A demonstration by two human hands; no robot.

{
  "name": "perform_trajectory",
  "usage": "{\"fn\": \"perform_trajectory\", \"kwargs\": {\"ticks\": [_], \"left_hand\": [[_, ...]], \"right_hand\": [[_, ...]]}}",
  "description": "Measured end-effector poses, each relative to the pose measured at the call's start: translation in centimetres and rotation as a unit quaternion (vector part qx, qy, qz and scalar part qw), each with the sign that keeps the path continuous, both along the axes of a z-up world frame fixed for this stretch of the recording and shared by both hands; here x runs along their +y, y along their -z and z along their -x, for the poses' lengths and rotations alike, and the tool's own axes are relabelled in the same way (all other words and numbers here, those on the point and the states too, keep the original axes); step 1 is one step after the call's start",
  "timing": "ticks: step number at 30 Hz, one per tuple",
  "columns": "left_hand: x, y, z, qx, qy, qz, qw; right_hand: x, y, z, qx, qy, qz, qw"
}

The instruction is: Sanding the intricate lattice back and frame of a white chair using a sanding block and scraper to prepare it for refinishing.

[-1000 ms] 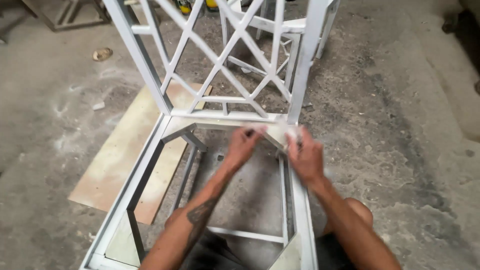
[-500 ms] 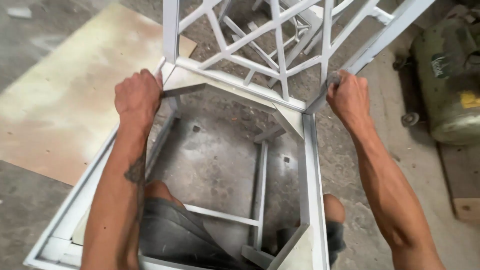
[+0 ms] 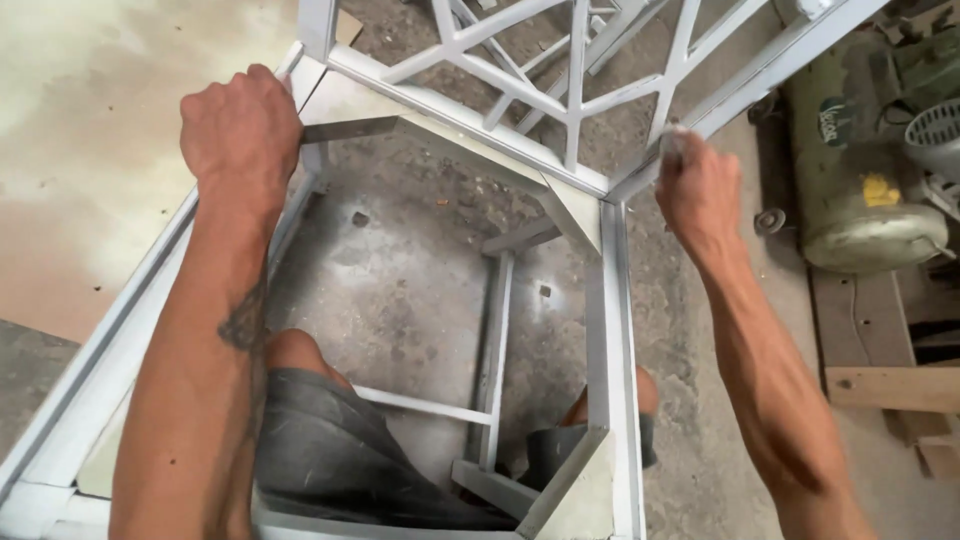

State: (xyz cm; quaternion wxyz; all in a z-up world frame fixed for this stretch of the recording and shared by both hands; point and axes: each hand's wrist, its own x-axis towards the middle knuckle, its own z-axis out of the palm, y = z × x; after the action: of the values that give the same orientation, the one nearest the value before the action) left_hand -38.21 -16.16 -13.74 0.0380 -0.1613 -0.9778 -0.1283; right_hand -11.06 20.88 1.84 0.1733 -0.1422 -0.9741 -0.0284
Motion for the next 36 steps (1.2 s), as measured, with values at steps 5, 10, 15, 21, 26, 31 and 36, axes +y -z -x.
{"fn": "perform_trajectory", "kwargs": {"ticks": [5, 10, 15, 21, 26, 31, 36], "left_hand": [[0.1, 0.4, -0.2, -0.011, 0.007, 0.015, 1.0], [0.1, -0.6, -0.6, -0.017, -0.001, 0.002, 1.0], [0.2, -0.2, -0.3, -0.015, 0.002, 0.026, 1.0], [0.2, -0.1, 0.0, -0.024, 0.003, 0.041, 0.999], [0.1, -1.0, -0.3, -0.029, 0.004, 0.04, 0.999], [0.2, -1.4, -0.7, -0.044, 0.011, 0.065, 0.997], [0.1, -1.8, -1.0, -0.044, 0.004, 0.05, 0.998]], "right_hand": [[-1.4, 0.5, -5.6, -0.033, 0.01, 0.089, 0.995], [1.0, 0.6, -6.8, 0.034, -0.059, 0.058, 0.996], [1.0, -0.8, -5.6, 0.001, -0.187, -0.068, 0.98], [6.3, 0.3, -3.5, -0.073, -0.247, -0.34, 0.905], [9.6, 2.0, -4.0, -0.161, -0.23, -0.48, 0.831], [10.8, 2.8, -4.0, -0.144, -0.25, -0.479, 0.829], [11.9, -0.3, -2.2, -0.171, -0.24, -0.485, 0.823]]}}
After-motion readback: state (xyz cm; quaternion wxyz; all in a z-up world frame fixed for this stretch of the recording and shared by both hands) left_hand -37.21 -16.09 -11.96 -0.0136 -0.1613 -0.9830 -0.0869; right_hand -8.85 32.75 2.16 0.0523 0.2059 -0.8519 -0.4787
